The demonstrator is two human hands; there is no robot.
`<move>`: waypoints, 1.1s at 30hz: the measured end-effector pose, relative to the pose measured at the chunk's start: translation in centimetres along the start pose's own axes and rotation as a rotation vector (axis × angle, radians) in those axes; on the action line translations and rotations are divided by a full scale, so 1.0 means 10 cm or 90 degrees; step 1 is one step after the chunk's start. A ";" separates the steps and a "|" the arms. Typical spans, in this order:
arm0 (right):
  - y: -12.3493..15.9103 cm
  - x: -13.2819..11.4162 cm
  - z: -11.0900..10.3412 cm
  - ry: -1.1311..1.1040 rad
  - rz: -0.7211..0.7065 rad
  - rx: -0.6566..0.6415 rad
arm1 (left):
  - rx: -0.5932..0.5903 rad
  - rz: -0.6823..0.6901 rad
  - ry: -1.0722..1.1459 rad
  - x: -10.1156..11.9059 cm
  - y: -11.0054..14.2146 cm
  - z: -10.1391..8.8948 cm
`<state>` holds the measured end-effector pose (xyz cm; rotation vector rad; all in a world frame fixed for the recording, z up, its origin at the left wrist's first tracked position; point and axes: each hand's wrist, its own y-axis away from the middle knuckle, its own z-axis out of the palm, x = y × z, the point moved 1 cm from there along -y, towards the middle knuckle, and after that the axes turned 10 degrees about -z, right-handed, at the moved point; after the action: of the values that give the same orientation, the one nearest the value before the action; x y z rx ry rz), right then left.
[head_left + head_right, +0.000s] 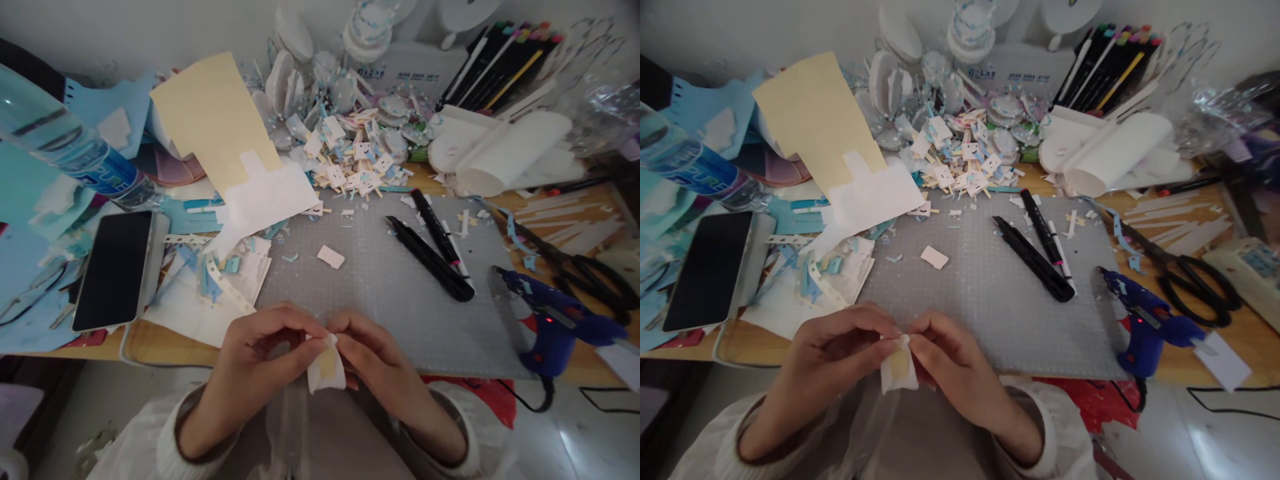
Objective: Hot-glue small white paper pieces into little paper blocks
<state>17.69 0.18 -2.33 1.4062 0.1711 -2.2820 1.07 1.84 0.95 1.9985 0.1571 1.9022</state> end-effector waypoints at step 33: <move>0.02 0.07 -0.03 0.036 -0.099 -0.003 | -0.021 -0.121 0.209 -0.09 -0.08 -0.01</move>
<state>17.75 -0.11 -3.10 1.5026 0.3142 -2.3644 1.08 2.29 -0.16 1.5753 0.3854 2.0753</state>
